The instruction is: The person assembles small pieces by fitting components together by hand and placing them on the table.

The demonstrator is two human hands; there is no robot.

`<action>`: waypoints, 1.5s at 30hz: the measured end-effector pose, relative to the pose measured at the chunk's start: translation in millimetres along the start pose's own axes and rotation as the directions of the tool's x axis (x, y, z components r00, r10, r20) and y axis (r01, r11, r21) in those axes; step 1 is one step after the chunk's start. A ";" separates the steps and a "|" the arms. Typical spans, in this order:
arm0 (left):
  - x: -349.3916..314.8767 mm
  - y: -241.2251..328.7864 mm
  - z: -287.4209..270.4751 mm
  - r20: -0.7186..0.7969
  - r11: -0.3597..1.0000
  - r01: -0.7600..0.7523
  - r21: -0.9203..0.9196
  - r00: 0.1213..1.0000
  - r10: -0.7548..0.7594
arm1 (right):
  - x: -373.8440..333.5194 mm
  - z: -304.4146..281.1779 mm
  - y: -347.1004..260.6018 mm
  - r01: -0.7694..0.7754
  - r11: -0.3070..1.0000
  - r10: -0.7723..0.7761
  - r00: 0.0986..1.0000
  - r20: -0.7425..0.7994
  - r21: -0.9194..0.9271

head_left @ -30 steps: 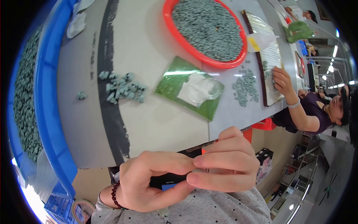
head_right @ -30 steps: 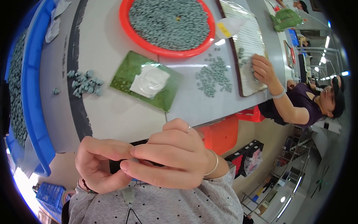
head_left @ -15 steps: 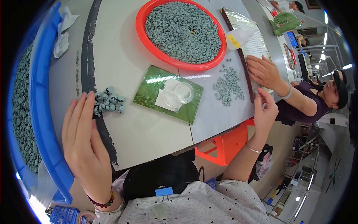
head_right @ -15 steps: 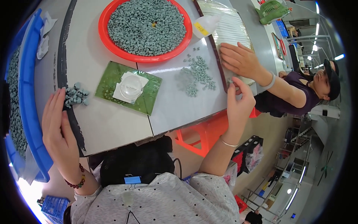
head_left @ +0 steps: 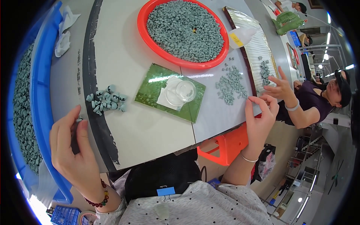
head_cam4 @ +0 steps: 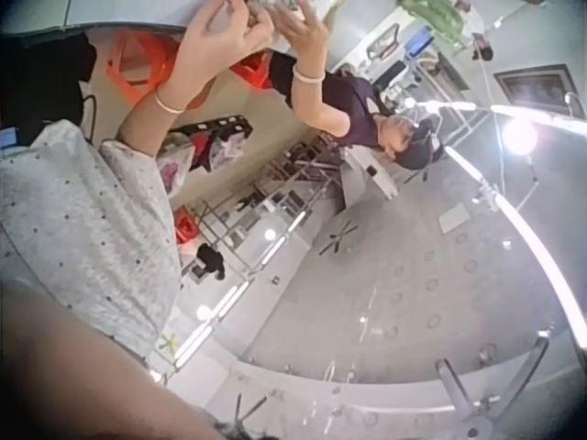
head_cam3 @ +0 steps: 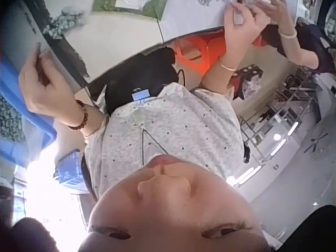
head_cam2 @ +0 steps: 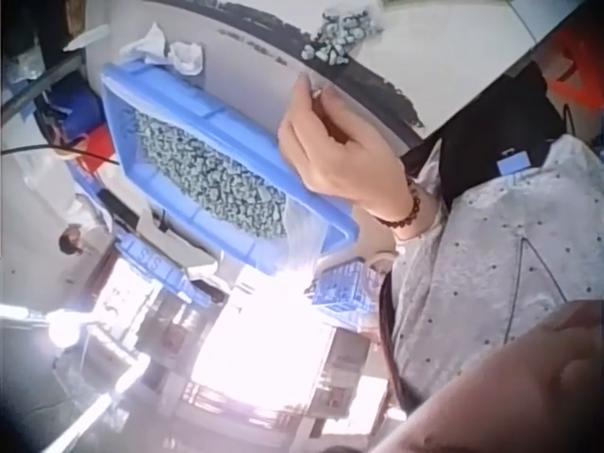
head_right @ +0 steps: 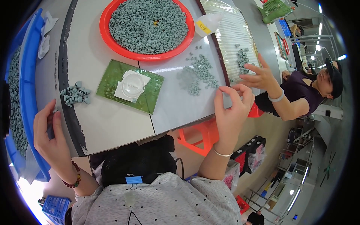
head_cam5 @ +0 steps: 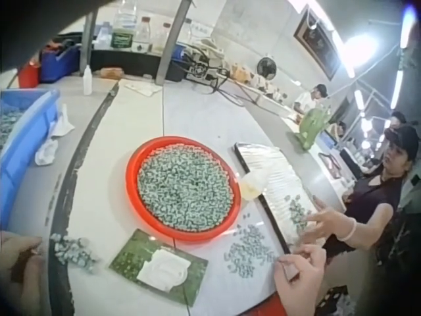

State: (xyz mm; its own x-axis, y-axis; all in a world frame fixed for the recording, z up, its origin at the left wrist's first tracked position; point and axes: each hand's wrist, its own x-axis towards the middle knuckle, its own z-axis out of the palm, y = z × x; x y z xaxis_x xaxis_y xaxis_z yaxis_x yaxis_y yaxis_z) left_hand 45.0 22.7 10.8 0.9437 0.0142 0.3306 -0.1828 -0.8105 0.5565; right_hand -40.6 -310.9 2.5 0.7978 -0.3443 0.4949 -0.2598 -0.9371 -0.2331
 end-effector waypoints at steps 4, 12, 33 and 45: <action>-5.5 0.6 -2.2 -0.059 0.983 -0.148 -0.109 0.988 0.142 | -1.4 2.9 -1.6 -0.039 0.998 0.039 0.999 0.001 -0.051; -34.2 19.5 1.2 0.192 0.480 0.024 -0.877 0.933 0.304 | -2.8 1.2 -6.3 0.003 1.000 -0.001 0.998 -0.059 0.031; -50.9 31.6 14.6 0.421 0.266 0.330 -0.906 0.773 0.475 | -37.0 -4.3 -121.6 0.309 0.423 -0.432 0.895 -0.110 0.852; -51.9 34.4 20.8 0.206 0.409 -0.005 -0.913 0.857 0.473 | -35.4 -4.0 -125.6 0.292 0.389 -0.486 0.871 -0.075 0.874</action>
State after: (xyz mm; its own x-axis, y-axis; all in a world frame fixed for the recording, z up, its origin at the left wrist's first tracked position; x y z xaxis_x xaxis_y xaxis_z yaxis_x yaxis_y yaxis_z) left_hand -4.5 -18.0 -3.1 0.7790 -0.4918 0.3889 -0.3316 0.2033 0.9213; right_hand -38.4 -181.2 17.6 0.7803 0.1508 0.6070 0.6073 -0.4148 -0.6776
